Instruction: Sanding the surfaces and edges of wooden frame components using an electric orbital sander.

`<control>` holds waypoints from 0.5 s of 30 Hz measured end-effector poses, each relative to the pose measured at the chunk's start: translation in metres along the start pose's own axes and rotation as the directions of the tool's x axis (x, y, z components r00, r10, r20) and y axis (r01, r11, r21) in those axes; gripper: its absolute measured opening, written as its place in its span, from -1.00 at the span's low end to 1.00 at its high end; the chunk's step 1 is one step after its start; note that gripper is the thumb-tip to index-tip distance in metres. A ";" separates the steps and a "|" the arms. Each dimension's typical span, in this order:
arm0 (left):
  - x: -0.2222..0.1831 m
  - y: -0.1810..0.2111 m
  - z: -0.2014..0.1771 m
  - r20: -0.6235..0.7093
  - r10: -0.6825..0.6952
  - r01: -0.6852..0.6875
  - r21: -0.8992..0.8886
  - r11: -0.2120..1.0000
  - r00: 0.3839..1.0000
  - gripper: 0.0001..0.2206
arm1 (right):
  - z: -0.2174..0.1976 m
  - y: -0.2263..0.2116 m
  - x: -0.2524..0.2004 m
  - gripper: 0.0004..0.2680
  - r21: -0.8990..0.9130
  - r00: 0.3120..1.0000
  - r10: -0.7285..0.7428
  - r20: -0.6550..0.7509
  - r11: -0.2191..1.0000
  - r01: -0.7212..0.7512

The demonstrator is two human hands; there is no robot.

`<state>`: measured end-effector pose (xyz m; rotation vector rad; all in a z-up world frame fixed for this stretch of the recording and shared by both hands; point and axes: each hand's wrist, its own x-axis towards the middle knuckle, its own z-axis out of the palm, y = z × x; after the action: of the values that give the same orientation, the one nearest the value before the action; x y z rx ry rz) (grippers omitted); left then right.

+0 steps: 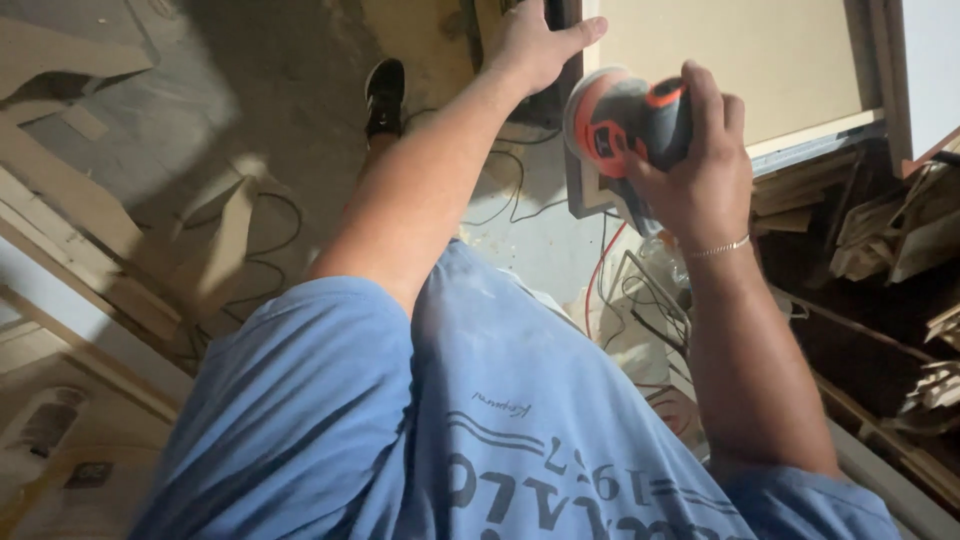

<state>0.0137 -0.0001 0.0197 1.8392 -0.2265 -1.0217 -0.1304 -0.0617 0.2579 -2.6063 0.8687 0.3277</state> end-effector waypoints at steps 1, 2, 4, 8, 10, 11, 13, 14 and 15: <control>-0.005 0.002 -0.003 0.007 0.001 -0.001 0.001 1.000 1.000 -0.32 | -0.002 -0.004 0.000 -0.37 -0.001 1.000 0.007 -0.001 1.000 -0.007; -0.009 0.004 -0.006 0.010 0.006 -0.006 0.005 1.000 1.000 -0.32 | -0.004 -0.007 0.000 -0.37 -0.002 1.000 0.005 0.007 1.000 -0.005; -0.010 0.007 -0.008 0.014 0.016 -0.017 0.010 1.000 1.000 -0.32 | -0.007 -0.010 -0.003 -0.37 -0.004 1.000 0.005 0.009 1.000 -0.005; -0.010 0.003 -0.008 0.006 0.032 -0.032 -0.025 0.999 0.999 -0.32 | -0.005 -0.003 -0.023 -0.36 -0.074 0.999 0.036 0.032 0.997 -0.034; -0.014 0.005 -0.010 0.009 0.034 -0.033 -0.033 0.999 0.999 -0.33 | -0.002 0.002 -0.036 -0.38 -0.082 0.999 0.040 0.029 0.996 -0.038; -0.014 0.007 -0.011 0.041 0.001 0.000 -0.025 1.000 0.999 -0.28 | 0.000 0.004 -0.043 -0.41 -0.088 0.999 0.040 0.031 0.995 -0.037; -0.012 0.006 -0.010 0.077 -0.030 0.031 -0.014 0.999 0.997 -0.23 | 0.005 0.011 -0.057 -0.43 -0.092 0.999 0.044 0.031 0.995 -0.041; -0.009 0.002 -0.007 0.064 -0.009 0.010 -0.023 1.000 0.998 -0.24 | 0.009 0.016 -0.065 -0.41 -0.116 1.000 0.019 0.020 0.993 -0.017; -0.007 -0.002 -0.004 0.053 0.009 -0.007 -0.030 1.000 0.999 -0.25 | 0.012 0.020 -0.073 -0.39 -0.139 1.000 -0.003 0.013 0.990 0.005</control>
<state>0.0117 0.0074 0.0225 1.7840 -0.2487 -1.0644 -0.2012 -0.0331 0.2657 -2.7297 0.8653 0.4177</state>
